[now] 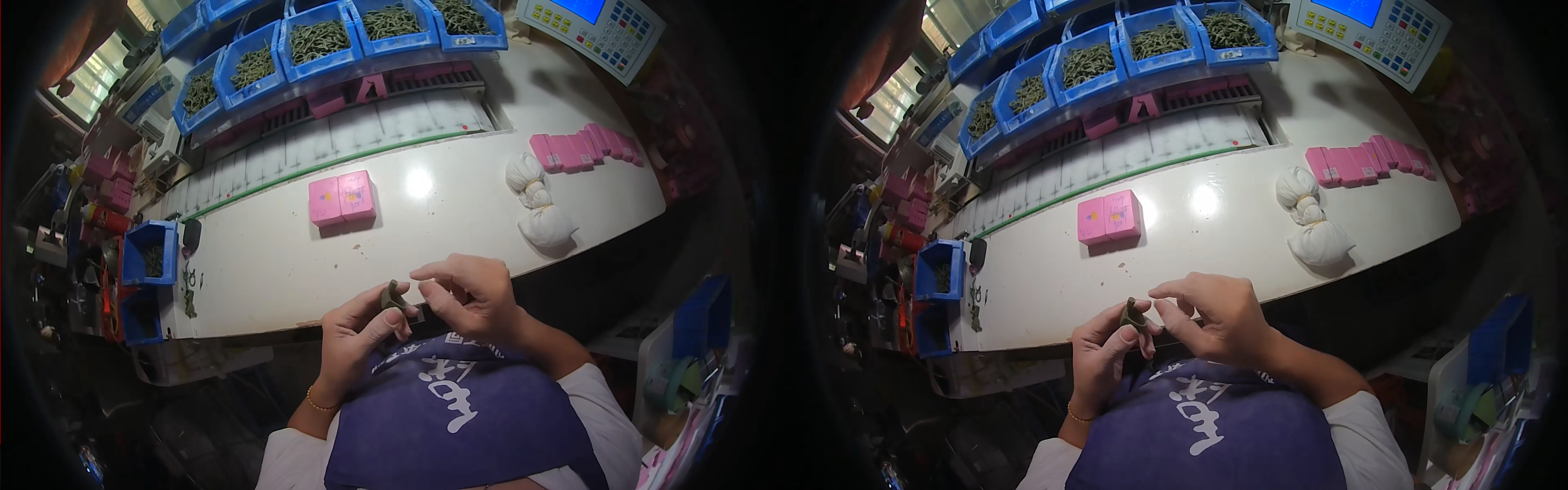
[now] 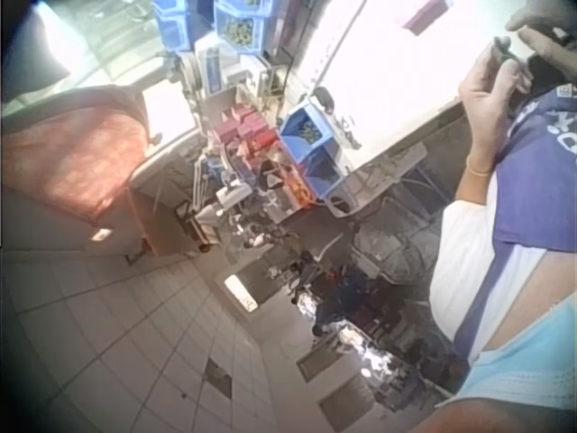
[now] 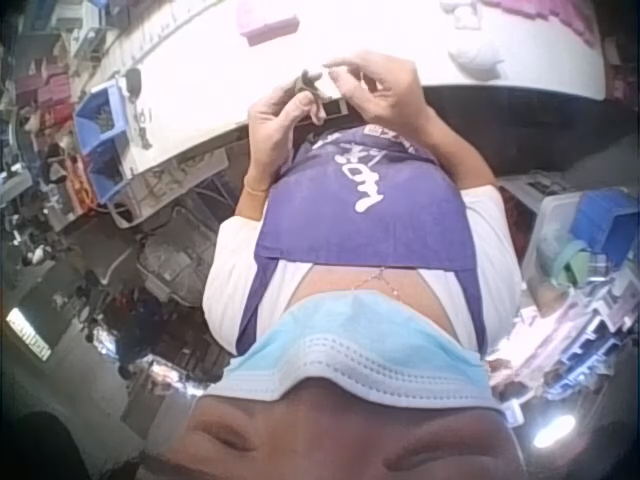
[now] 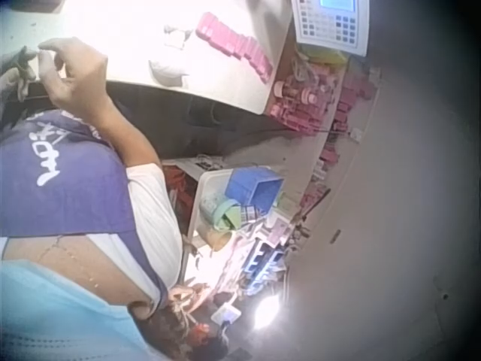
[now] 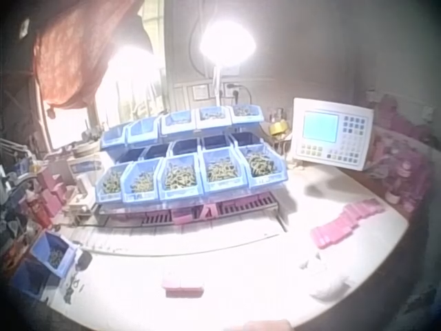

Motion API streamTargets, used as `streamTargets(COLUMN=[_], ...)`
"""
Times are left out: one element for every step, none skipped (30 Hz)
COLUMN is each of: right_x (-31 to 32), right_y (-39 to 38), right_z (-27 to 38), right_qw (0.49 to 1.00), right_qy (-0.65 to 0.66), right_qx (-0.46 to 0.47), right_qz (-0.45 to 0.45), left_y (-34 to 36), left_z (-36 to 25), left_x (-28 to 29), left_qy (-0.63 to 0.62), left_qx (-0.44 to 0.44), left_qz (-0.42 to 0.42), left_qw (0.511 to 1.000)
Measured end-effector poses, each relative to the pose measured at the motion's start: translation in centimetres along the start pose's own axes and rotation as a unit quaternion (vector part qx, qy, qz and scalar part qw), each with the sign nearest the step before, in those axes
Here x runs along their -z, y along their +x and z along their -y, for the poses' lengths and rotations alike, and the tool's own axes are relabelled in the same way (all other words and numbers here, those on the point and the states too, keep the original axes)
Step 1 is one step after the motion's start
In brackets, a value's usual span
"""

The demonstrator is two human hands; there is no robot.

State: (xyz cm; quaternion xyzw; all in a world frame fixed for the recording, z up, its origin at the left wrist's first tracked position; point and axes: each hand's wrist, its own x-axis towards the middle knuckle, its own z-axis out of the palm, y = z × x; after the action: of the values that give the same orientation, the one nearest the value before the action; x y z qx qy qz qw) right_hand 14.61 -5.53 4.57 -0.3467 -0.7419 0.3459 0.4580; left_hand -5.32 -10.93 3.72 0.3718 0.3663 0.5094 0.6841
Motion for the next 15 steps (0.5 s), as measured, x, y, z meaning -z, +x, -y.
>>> streamTargets(right_x=[0.0,-0.1,-0.2,-0.2,-0.3,-0.4,-0.4,-0.5,-0.5,-0.5,-0.5,-0.5,-0.4,-0.3,-0.3], right_y=[0.2,0.4,0.6,0.6,0.7,0.7,0.7,0.7,0.7,0.7,0.6,0.6,0.6,0.7,0.8], right_z=[0.0,-0.1,-0.1,-0.1,-0.2,-0.3,-0.4,-0.6,-0.7,-0.7,-0.8,-0.8,-0.8,-0.8,-0.8], right_qw=[1.000,0.999,0.996,0.996,0.993,0.989,0.989,0.986,0.984,0.984,0.981,0.977,0.977,0.973,0.969], right_qy=[0.000,-0.021,-0.042,-0.043,-0.068,-0.093,-0.093,-0.101,-0.108,-0.108,-0.121,-0.134,-0.133,-0.142,-0.151], right_qx=[0.000,0.038,0.076,0.076,0.095,0.115,0.115,0.130,0.144,0.145,0.154,0.162,0.163,0.179,0.196], right_qz=[-0.001,-0.006,-0.012,-0.012,-0.010,-0.007,-0.007,-0.010,-0.014,-0.014,-0.016,-0.017,-0.017,-0.015,-0.013], left_y=[0.0,0.1,0.1,0.0,0.0,0.0,0.0,0.0,0.0,0.0,-0.1,0.0,-0.1,-0.1,0.0], left_z=[0.0,0.0,0.1,0.4,0.6,0.4,0.2,0.0,0.0,0.0,0.0,0.1,0.2,0.2,0.3], left_x=[-0.1,-0.1,0.0,0.2,0.2,0.0,-0.4,-0.7,-0.8,-0.8,-0.9,-0.9,-0.9,-0.9,-0.8], left_qy=[0.006,0.013,0.013,0.034,0.056,0.056,0.076,0.097,0.097,0.123,0.149,0.149,0.172,0.195,0.196], left_qx=[0.003,0.007,0.007,-0.006,-0.019,-0.019,-0.024,-0.029,-0.029,-0.044,-0.060,-0.060,-0.074,-0.087,-0.087], left_qz=[0.000,0.000,0.000,0.005,0.010,0.010,-0.001,-0.011,-0.011,-0.016,-0.021,-0.020,-0.027,-0.033,-0.033], left_qw=[1.000,1.000,1.000,0.999,0.998,0.998,0.997,0.995,0.995,0.991,0.987,0.987,0.982,0.976,0.976])
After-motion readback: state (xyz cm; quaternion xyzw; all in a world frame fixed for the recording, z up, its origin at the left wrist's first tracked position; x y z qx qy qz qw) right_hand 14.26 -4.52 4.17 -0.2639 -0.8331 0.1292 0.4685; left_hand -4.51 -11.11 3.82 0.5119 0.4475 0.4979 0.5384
